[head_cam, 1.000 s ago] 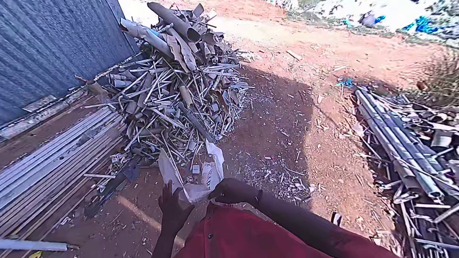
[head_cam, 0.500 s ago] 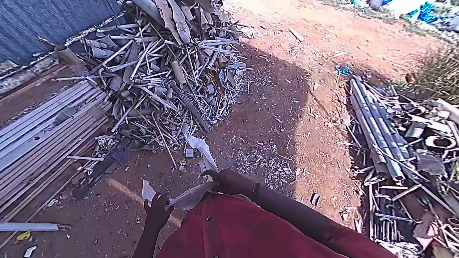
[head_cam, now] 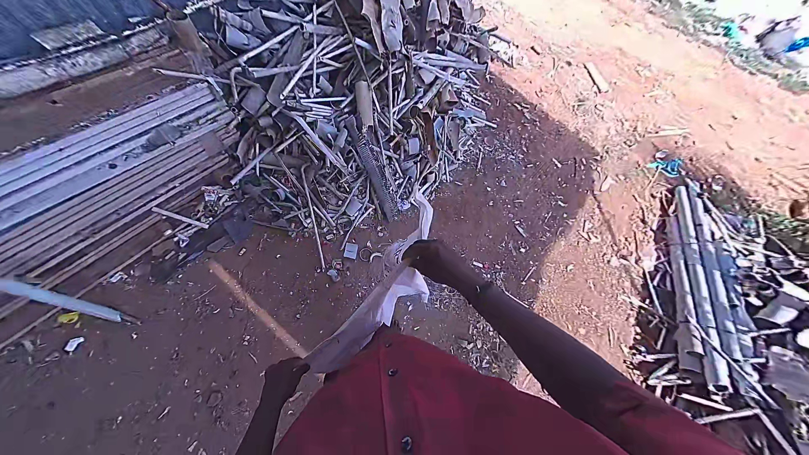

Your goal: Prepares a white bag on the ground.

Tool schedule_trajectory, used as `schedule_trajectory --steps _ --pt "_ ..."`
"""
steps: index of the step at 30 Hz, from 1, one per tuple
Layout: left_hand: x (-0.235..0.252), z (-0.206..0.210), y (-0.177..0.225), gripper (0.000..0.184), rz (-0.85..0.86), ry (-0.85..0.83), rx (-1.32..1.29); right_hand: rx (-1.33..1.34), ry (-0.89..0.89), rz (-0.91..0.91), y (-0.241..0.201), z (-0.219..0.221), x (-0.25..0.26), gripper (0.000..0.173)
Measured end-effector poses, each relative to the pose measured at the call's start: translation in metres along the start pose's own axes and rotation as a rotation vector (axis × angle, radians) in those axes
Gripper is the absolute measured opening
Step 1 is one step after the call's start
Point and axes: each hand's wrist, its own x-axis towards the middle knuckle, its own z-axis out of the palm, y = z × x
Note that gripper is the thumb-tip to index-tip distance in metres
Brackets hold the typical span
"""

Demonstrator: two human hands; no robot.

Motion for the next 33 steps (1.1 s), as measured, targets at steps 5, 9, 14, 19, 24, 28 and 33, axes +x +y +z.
schedule_trajectory --steps 5,9,14,19,24,28,33 --pt "-0.016 0.02 -0.015 0.036 -0.121 0.007 -0.314 -0.05 0.119 -0.128 0.018 0.014 0.089 0.013" --pt "-0.032 0.04 -0.031 0.037 -0.138 0.132 -0.509 -0.097 0.115 -0.208 -0.016 0.037 0.171 0.015" --pt "-0.047 0.04 -0.018 0.039 -0.218 0.309 -0.761 -0.137 0.14 -0.365 -0.113 0.081 0.285 0.022" --pt "-0.033 0.015 -0.015 0.034 -0.265 0.484 -1.034 0.109 -0.032 -0.561 -0.226 0.124 0.343 0.079" --pt "0.011 -0.001 -0.048 0.035 -0.438 0.548 -1.328 0.109 -0.137 -0.601 -0.195 0.149 0.289 0.053" --pt "0.057 -0.001 -0.09 0.038 -0.576 0.494 -1.383 -0.05 -0.356 -0.15 -0.052 0.155 0.209 0.04" --pt "0.105 0.024 -0.125 0.05 -0.723 0.405 -1.315 -0.111 -0.542 0.621 0.078 0.132 0.056 0.043"
